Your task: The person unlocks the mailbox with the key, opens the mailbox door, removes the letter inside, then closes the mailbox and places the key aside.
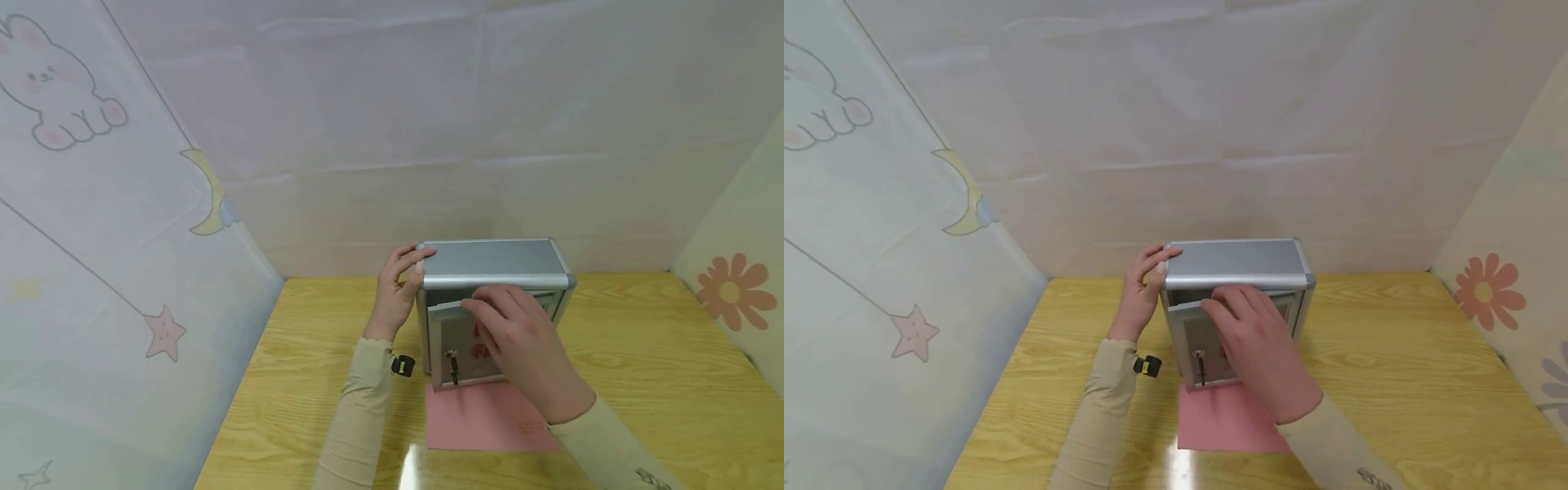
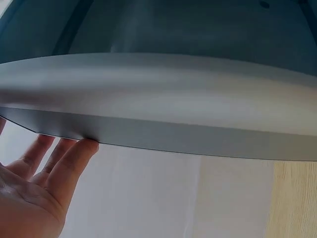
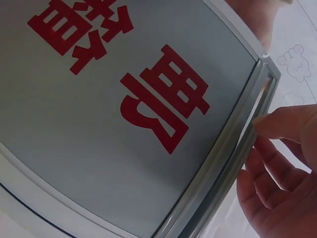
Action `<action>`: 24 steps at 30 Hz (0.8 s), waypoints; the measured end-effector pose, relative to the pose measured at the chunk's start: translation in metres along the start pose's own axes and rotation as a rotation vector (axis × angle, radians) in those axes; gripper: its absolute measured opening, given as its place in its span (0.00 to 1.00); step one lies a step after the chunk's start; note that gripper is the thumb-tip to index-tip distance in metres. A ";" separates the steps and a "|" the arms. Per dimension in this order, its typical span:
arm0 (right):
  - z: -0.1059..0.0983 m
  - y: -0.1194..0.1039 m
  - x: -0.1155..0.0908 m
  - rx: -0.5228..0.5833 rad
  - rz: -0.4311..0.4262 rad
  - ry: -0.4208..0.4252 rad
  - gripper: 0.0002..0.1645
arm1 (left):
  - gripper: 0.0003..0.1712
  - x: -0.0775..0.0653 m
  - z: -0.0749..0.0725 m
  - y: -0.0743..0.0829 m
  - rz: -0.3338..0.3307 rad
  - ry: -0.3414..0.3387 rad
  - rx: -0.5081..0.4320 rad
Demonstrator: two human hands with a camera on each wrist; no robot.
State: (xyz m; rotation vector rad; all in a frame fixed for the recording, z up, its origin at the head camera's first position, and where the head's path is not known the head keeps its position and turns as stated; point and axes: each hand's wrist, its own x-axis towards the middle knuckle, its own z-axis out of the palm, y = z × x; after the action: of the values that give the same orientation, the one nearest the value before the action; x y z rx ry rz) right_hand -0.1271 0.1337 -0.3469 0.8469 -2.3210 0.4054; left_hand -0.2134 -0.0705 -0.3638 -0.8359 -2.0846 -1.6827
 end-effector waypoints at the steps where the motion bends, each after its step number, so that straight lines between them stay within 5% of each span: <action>1: 0.000 0.000 0.001 -0.002 -0.001 -0.002 0.21 | 0.24 0.000 0.000 0.000 0.001 0.000 -0.002; 5: 0.000 0.001 0.001 -0.003 -0.004 -0.005 0.21 | 0.25 0.001 0.000 -0.003 0.010 0.002 -0.020; 12: 0.004 0.004 -0.004 0.029 -0.035 0.037 0.14 | 0.30 0.002 0.004 -0.036 -0.026 0.014 0.015; 18: 0.012 0.003 -0.017 0.078 -0.042 0.095 0.25 | 0.29 0.003 0.004 -0.037 -0.036 0.010 0.015; 24: 0.029 0.002 -0.031 0.100 0.002 0.064 0.17 | 0.28 0.002 0.004 -0.037 -0.041 0.018 0.010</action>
State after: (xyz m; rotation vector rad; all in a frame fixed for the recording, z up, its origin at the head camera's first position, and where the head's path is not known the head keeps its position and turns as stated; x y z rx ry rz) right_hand -0.1236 0.1362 -0.3889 0.8666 -2.2588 0.5450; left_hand -0.2378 -0.0708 -0.3915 -0.7765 -2.1103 -1.6928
